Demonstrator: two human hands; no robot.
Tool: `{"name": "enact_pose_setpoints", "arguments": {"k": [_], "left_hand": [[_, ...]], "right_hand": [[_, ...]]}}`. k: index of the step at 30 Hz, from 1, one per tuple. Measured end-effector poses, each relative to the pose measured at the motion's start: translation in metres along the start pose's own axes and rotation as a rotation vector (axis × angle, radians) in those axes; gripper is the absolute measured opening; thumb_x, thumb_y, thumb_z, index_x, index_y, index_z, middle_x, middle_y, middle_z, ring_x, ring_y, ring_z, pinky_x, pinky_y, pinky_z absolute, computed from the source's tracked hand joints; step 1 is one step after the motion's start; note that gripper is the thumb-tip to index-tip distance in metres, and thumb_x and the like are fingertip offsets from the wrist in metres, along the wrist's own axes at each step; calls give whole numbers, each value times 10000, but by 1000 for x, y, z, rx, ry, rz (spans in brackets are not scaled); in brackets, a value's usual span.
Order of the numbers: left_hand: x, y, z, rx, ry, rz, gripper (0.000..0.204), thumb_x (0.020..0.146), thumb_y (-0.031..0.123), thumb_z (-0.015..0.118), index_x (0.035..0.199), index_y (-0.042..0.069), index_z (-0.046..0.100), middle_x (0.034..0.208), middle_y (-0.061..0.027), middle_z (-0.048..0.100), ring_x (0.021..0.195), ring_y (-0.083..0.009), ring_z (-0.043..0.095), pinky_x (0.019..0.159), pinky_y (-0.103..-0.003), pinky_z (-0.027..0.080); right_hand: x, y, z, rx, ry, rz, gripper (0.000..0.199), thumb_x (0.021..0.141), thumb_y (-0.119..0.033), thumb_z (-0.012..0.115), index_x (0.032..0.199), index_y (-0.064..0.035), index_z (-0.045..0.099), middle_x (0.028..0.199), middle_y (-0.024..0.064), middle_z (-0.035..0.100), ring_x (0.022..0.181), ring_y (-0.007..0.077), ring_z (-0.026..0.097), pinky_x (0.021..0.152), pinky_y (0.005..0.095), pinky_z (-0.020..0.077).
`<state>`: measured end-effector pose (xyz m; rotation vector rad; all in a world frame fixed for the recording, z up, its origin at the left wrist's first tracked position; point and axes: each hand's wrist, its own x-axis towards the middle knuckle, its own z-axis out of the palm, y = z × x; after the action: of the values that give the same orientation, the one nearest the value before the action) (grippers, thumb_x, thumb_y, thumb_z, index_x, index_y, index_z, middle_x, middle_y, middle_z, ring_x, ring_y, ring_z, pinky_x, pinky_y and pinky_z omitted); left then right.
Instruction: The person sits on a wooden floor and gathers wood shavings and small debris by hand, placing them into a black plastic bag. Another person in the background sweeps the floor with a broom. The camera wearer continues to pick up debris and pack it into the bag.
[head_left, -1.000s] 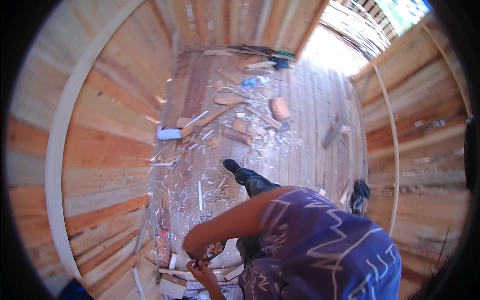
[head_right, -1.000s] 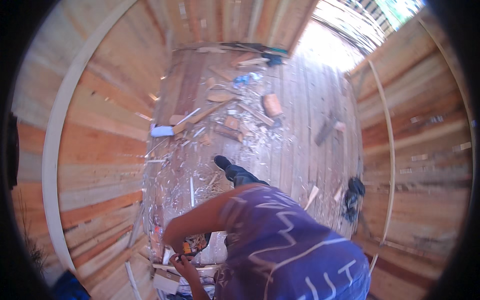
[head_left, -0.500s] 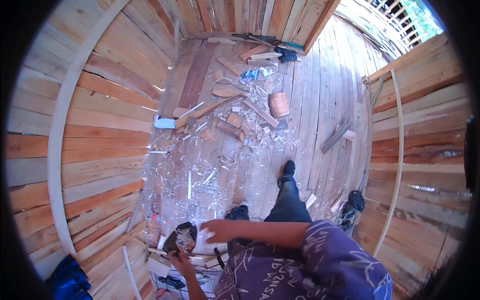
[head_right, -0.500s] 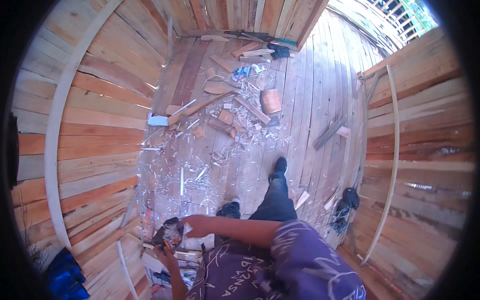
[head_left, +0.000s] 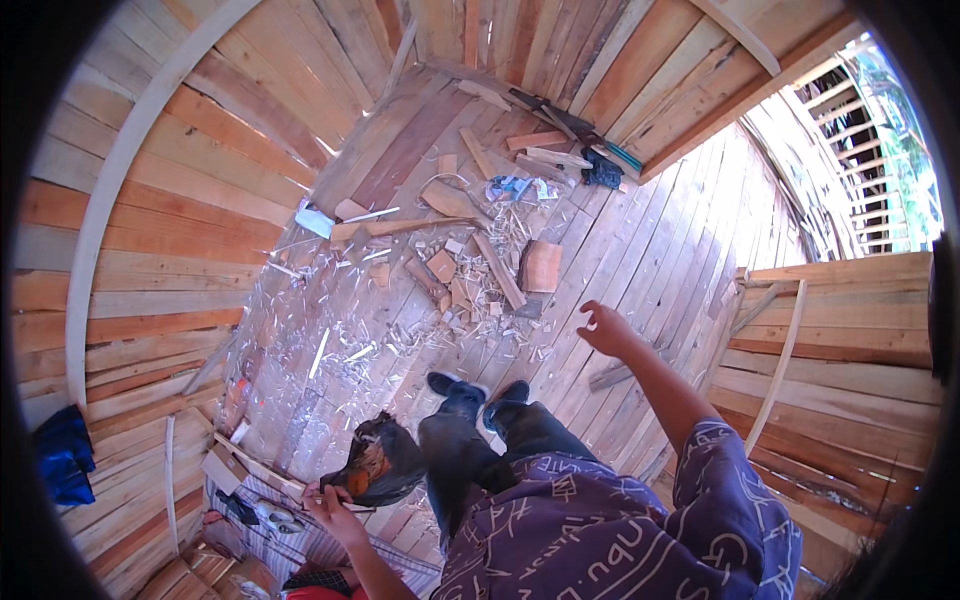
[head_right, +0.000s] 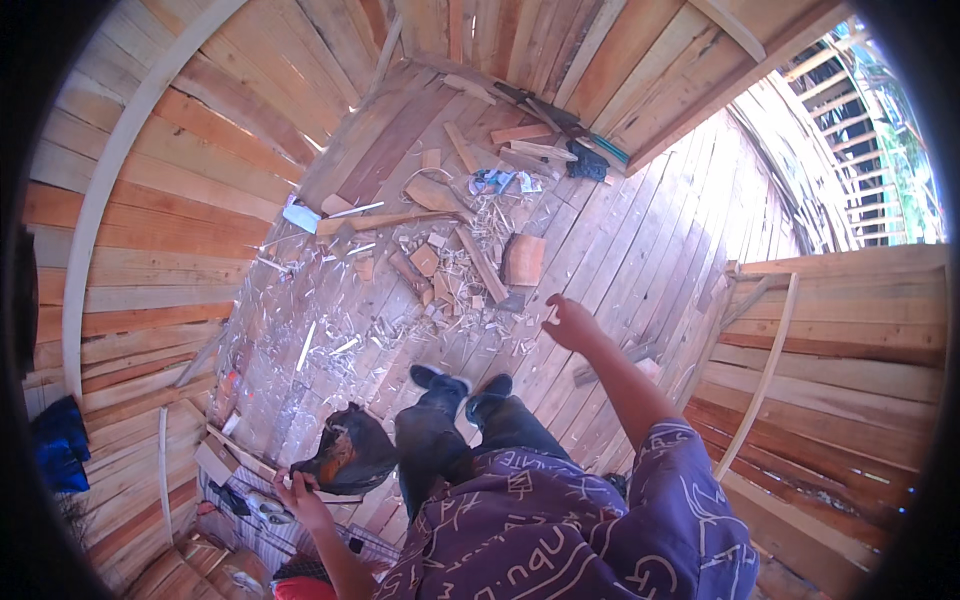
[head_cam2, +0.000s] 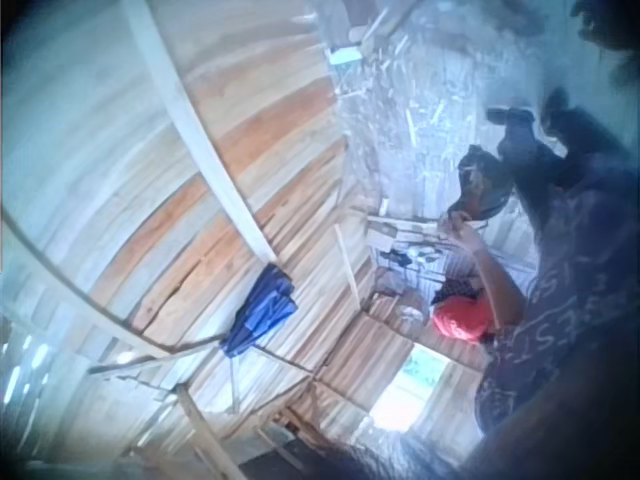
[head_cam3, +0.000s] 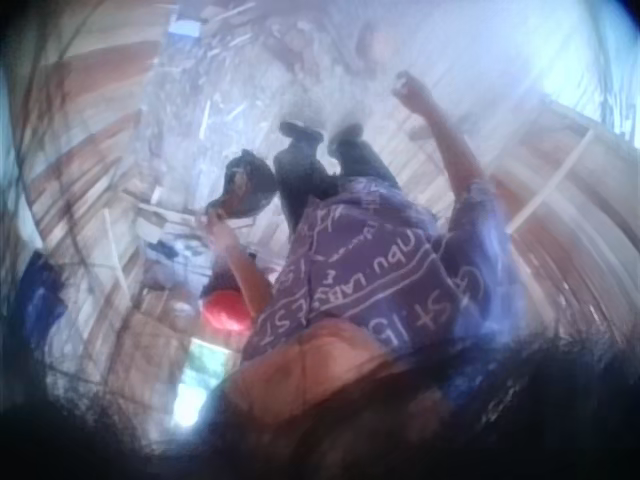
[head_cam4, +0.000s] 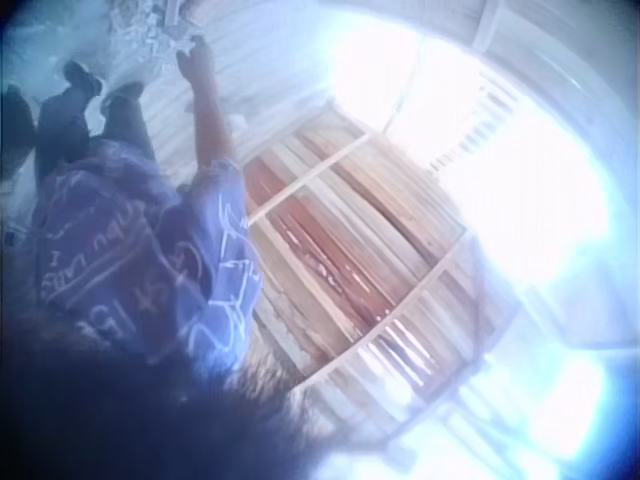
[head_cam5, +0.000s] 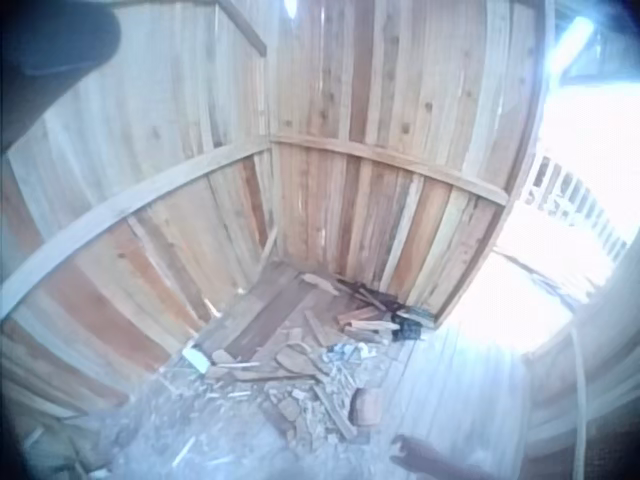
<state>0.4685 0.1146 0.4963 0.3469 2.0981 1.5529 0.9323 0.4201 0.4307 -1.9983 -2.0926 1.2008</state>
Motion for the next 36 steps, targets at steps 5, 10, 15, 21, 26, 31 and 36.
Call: {"name": "enact_pose_setpoints", "arguments": {"k": [5,10,15,21,26,31,36], "left_hand": [[13,-1,93,-172,-78,-189,197,923,44,478,1099,108,418,671,-38,496,510,-100,407,495,-246,357],[62,-64,199,-53,-258,-165,186,936,53,476,1103,96,406,689,-50,522,514,-103,427,496,-244,362],[116,-159,291,14,-217,-194,226,941,56,482,1142,107,393,692,-35,520,525,-77,414,502,-212,333],[151,-282,347,158,-156,-48,257,904,73,528,1141,125,441,713,35,397,593,-48,323,518,-199,262],[158,-325,379,179,89,39,284,893,109,546,1156,131,442,712,56,355,626,-27,323,548,-178,257],[135,-305,398,237,156,118,392,819,109,623,1178,36,485,877,-111,577,766,-182,526,727,-319,450],[157,-311,410,93,221,128,301,876,65,536,1157,96,432,838,7,491,649,-29,338,558,-172,289]], "right_hand": [[33,39,0,-30,-70,61,561,722,-271,729,1179,-52,490,1001,208,592,972,361,579,850,418,461],[125,96,50,-93,-227,41,673,682,-294,756,1235,-49,460,1134,236,519,1064,392,531,927,425,427],[309,182,151,-293,-106,-219,762,645,-259,778,1289,-92,407,1257,217,433,1115,396,504,924,453,440],[532,273,277,-331,-72,-104,981,578,-337,831,1385,-142,310,1471,199,219,1286,443,335,978,542,408],[636,276,322,-354,47,-82,1183,507,-494,838,1452,-163,208,1530,172,77,1396,390,121,986,709,253],[638,268,364,-494,124,-9,1036,580,-556,759,1426,-161,311,1523,174,119,1374,378,203,1001,658,257],[622,280,413,-298,180,-247,590,730,-300,687,1256,-114,495,1363,160,404,1211,389,411,923,503,414]]}}
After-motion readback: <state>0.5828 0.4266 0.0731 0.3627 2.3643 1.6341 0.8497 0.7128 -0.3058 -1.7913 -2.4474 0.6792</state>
